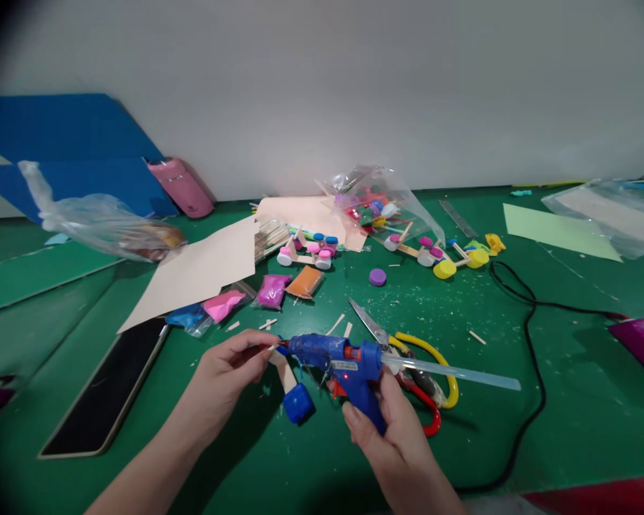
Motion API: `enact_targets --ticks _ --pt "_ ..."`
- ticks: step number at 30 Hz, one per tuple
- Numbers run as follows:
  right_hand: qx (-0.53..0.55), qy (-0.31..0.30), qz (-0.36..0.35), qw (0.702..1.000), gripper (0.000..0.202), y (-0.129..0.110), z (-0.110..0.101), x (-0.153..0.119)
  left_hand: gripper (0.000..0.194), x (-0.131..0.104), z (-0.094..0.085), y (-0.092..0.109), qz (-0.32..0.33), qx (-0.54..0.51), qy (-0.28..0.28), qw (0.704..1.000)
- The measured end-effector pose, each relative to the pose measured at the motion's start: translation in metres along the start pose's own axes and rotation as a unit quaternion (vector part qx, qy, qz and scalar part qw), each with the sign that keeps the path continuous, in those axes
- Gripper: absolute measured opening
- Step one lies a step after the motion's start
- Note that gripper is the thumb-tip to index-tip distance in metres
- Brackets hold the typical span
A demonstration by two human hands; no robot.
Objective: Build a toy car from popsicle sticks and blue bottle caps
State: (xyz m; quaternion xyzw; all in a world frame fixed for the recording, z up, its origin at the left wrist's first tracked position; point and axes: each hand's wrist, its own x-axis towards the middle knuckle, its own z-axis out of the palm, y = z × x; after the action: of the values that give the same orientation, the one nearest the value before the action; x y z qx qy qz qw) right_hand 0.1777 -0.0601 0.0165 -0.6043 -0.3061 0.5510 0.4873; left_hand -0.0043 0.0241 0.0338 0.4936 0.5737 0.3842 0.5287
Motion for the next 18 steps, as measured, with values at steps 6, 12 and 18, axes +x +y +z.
enact_targets --ticks 6,12,18 --pt "-0.010 -0.013 -0.007 1.000 0.052 -0.0014 0.0014 0.0009 0.014 -0.0007 -0.0002 -0.0004 -0.005 -0.008 0.002 1.000" --pt "-0.023 -0.029 -0.001 0.999 0.049 -0.0035 0.0020 0.0001 0.013 -0.0009 -0.0004 0.0000 0.001 -0.002 0.000 1.000" --pt "-0.013 -0.029 0.006 0.999 0.048 -0.0042 0.0035 0.0001 0.014 -0.0003 -0.0005 -0.0016 0.003 -0.002 0.000 1.000"
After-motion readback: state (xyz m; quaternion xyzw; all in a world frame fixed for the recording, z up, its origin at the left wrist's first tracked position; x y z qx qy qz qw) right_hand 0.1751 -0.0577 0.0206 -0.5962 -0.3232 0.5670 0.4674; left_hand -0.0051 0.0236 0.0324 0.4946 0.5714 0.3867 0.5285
